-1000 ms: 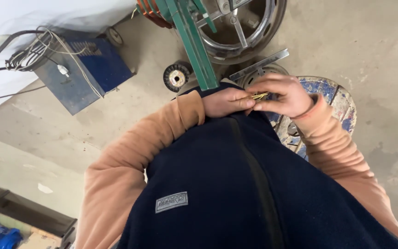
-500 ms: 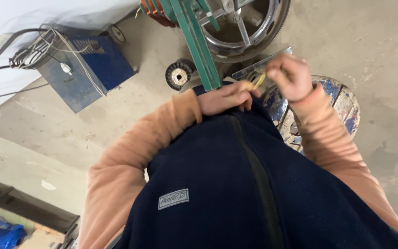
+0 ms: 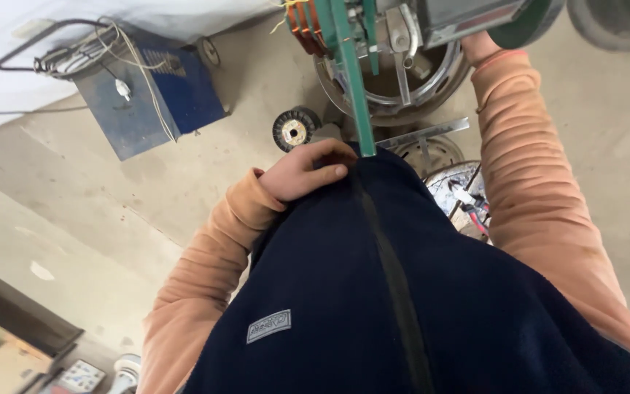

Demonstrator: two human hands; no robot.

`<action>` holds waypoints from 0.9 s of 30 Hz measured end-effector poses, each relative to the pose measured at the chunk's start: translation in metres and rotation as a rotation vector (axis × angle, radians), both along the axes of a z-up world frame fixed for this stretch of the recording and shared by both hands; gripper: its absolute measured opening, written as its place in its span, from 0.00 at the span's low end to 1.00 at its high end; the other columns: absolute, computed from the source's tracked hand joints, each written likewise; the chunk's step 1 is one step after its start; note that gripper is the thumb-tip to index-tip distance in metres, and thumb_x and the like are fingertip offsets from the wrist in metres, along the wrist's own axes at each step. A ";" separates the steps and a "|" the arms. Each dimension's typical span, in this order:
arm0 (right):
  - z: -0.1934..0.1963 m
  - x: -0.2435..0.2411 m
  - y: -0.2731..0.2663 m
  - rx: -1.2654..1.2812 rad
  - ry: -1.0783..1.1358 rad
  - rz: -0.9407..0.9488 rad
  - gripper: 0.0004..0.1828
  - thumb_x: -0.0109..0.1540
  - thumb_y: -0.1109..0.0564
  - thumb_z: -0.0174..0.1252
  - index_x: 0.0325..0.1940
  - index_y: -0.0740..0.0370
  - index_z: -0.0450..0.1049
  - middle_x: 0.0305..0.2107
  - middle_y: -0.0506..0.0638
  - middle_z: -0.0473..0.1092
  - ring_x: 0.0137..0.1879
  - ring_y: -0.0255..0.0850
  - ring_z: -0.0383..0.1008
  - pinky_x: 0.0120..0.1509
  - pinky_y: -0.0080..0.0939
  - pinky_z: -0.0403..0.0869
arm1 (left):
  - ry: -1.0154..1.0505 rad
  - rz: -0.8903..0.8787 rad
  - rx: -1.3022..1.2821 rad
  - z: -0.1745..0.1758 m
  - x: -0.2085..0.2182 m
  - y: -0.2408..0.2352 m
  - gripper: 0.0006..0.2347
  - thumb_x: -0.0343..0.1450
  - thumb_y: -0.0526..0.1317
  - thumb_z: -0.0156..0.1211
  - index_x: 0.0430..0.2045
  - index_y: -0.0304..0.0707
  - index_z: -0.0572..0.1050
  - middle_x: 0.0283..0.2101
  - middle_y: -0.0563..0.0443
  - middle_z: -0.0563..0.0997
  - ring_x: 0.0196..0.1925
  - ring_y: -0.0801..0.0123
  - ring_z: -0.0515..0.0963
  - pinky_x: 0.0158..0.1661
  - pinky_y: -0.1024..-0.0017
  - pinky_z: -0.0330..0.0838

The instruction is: Winding and securing copper wire coils on a mechanical jig or motor part using pliers and a wrench.

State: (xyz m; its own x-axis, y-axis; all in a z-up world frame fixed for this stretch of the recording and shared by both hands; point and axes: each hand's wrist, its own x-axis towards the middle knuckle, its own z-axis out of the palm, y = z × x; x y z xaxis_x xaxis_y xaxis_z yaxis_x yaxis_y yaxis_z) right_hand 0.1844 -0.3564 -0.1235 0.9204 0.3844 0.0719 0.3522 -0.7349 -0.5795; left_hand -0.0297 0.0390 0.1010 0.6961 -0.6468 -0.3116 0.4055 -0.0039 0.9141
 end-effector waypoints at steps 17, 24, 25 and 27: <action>-0.026 -0.010 -0.069 0.207 -0.199 -0.133 0.16 0.75 0.52 0.53 0.62 0.65 0.75 0.55 0.56 0.74 0.61 0.48 0.72 0.65 0.47 0.70 | -0.986 0.461 0.270 0.087 0.027 -0.020 0.17 0.70 0.32 0.71 0.52 0.35 0.74 0.56 0.43 0.78 0.57 0.53 0.79 0.59 0.65 0.74; 0.053 -0.089 -0.028 0.792 0.185 -0.563 0.15 0.73 0.51 0.55 0.55 0.66 0.77 0.45 0.50 0.77 0.49 0.35 0.74 0.50 0.36 0.72 | -1.242 0.334 0.229 0.048 0.037 -0.020 0.10 0.69 0.32 0.72 0.43 0.36 0.82 0.51 0.49 0.81 0.55 0.57 0.78 0.57 0.62 0.74; 0.056 -0.100 -0.028 0.726 0.237 -0.639 0.15 0.73 0.50 0.54 0.52 0.65 0.78 0.41 0.47 0.77 0.46 0.32 0.75 0.45 0.33 0.71 | -1.265 0.280 0.188 0.041 0.040 -0.020 0.08 0.70 0.33 0.72 0.41 0.36 0.82 0.49 0.50 0.82 0.54 0.58 0.78 0.56 0.62 0.74; 0.045 -0.120 -0.020 0.679 0.266 -0.646 0.15 0.73 0.51 0.54 0.48 0.64 0.78 0.39 0.46 0.78 0.44 0.31 0.75 0.42 0.33 0.71 | -1.271 0.218 0.184 0.021 0.042 -0.018 0.08 0.70 0.34 0.72 0.40 0.37 0.82 0.49 0.50 0.82 0.54 0.58 0.78 0.55 0.62 0.74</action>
State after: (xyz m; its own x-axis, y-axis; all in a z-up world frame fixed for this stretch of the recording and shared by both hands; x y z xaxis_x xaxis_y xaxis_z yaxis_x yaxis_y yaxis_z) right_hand 0.0639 -0.3762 -0.0788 0.9576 -0.2465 -0.1492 -0.2054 -0.2205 -0.9535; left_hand 0.0122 0.0208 0.1225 0.6525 -0.5020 0.5676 -0.7296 -0.2139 0.6496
